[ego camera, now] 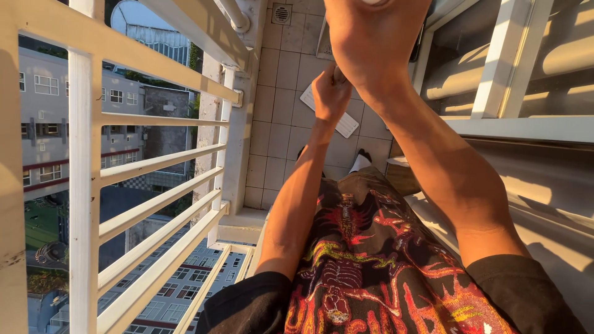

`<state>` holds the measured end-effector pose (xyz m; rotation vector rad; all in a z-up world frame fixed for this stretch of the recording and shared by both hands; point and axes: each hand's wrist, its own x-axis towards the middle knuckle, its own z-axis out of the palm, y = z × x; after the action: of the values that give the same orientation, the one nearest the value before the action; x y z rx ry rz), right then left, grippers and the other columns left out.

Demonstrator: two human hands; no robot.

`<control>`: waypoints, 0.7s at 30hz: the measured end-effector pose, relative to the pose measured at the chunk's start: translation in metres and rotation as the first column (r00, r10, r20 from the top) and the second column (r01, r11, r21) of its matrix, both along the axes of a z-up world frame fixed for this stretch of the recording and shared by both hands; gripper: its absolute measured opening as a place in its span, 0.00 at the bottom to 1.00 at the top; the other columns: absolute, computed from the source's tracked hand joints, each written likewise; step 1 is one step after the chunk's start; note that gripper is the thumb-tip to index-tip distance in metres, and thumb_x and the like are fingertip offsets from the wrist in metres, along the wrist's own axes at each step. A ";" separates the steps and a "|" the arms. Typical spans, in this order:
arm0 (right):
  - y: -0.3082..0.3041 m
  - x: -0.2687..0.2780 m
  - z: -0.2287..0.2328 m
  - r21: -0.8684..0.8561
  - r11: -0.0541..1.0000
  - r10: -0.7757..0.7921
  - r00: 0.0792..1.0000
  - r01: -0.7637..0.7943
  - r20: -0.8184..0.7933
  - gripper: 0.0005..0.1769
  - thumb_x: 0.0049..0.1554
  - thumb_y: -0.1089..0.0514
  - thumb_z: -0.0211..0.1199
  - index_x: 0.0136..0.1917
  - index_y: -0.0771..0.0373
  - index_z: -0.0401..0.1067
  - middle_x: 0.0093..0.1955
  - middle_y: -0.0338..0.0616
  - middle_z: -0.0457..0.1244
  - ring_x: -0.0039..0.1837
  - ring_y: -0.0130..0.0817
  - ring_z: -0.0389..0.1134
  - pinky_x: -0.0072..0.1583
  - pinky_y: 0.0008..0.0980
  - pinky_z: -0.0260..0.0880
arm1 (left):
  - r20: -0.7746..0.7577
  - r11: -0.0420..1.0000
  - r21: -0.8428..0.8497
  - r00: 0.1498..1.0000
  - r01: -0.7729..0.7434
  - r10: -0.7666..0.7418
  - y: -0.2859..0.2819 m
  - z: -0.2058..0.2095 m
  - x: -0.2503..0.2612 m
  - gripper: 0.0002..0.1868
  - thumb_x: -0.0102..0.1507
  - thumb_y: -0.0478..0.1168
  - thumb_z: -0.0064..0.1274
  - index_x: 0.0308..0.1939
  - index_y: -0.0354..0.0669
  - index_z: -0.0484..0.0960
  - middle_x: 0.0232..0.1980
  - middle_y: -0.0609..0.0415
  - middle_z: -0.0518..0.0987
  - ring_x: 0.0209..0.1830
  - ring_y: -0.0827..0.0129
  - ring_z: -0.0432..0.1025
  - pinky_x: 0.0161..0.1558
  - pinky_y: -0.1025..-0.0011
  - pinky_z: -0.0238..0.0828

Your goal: Using a flat mop to clean the tiled floor of an apartment balcony.

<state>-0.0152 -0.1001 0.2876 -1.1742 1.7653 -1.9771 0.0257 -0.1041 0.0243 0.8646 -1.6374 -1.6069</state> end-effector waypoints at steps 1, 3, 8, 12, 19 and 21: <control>0.001 -0.001 0.002 0.001 1.000 0.004 1.000 -0.004 0.000 0.17 0.65 0.73 0.64 0.36 0.67 0.65 0.29 0.35 0.57 0.31 0.22 0.57 0.35 0.24 0.54 | 0.000 1.000 0.001 1.000 -0.004 0.004 0.007 0.005 -0.001 0.16 0.59 0.31 0.57 0.24 0.35 0.64 0.21 0.60 0.60 0.25 0.79 0.53 0.26 0.71 0.61; 0.003 -0.003 0.006 -0.008 1.000 0.003 0.999 -0.002 0.037 0.17 0.64 0.72 0.62 0.35 0.67 0.64 0.29 0.35 0.58 0.31 0.22 0.58 0.35 0.25 0.54 | -0.101 0.977 -0.096 0.978 -0.192 0.182 0.018 0.014 -0.004 0.13 0.62 0.33 0.56 0.30 0.34 0.67 0.25 0.60 0.66 0.29 0.79 0.56 0.30 0.74 0.62; 0.015 -0.010 0.014 -0.018 0.999 0.040 0.995 -0.039 0.093 0.17 0.63 0.72 0.61 0.33 0.66 0.64 0.29 0.35 0.58 0.32 0.22 0.58 0.34 0.25 0.54 | -0.116 0.964 -0.029 0.959 -0.265 0.260 0.030 0.007 -0.023 0.13 0.64 0.32 0.55 0.31 0.33 0.65 0.26 0.60 0.61 0.29 0.78 0.55 0.31 0.74 0.60; 0.039 -0.043 0.013 0.094 0.940 0.312 0.939 -0.327 0.146 0.15 0.67 0.69 0.61 0.37 0.66 0.66 0.29 0.38 0.59 0.32 0.24 0.60 0.37 0.25 0.55 | 0.031 0.956 -0.007 0.956 -0.293 0.293 0.033 0.019 -0.034 0.09 0.63 0.31 0.51 0.28 0.31 0.72 0.18 0.58 0.63 0.23 0.83 0.58 0.24 0.74 0.61; 0.056 -0.108 0.029 0.059 0.562 0.821 0.566 -0.825 0.076 0.18 0.67 0.57 0.71 0.42 0.68 0.68 0.37 0.42 0.63 0.37 0.27 0.64 0.39 0.24 0.62 | -0.099 0.920 -0.132 0.928 -0.370 0.359 0.065 0.002 -0.050 0.13 0.67 0.33 0.50 0.27 0.33 0.69 0.21 0.54 0.57 0.26 0.83 0.53 0.30 0.74 0.64; 0.054 -0.113 0.040 0.008 0.327 0.937 0.325 -0.945 0.130 0.18 0.67 0.54 0.69 0.42 0.66 0.67 0.37 0.43 0.63 0.38 0.28 0.65 0.41 0.26 0.64 | -0.056 0.921 -0.098 0.926 -0.377 0.373 0.073 0.005 -0.052 0.07 0.62 0.32 0.49 0.42 0.31 0.77 0.23 0.52 0.54 0.24 0.83 0.54 0.26 0.71 0.60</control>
<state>-0.1286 -0.0458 0.3281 -1.5167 0.6673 -1.1324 -0.0265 -0.0315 0.0291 1.0165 -1.4142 -1.2501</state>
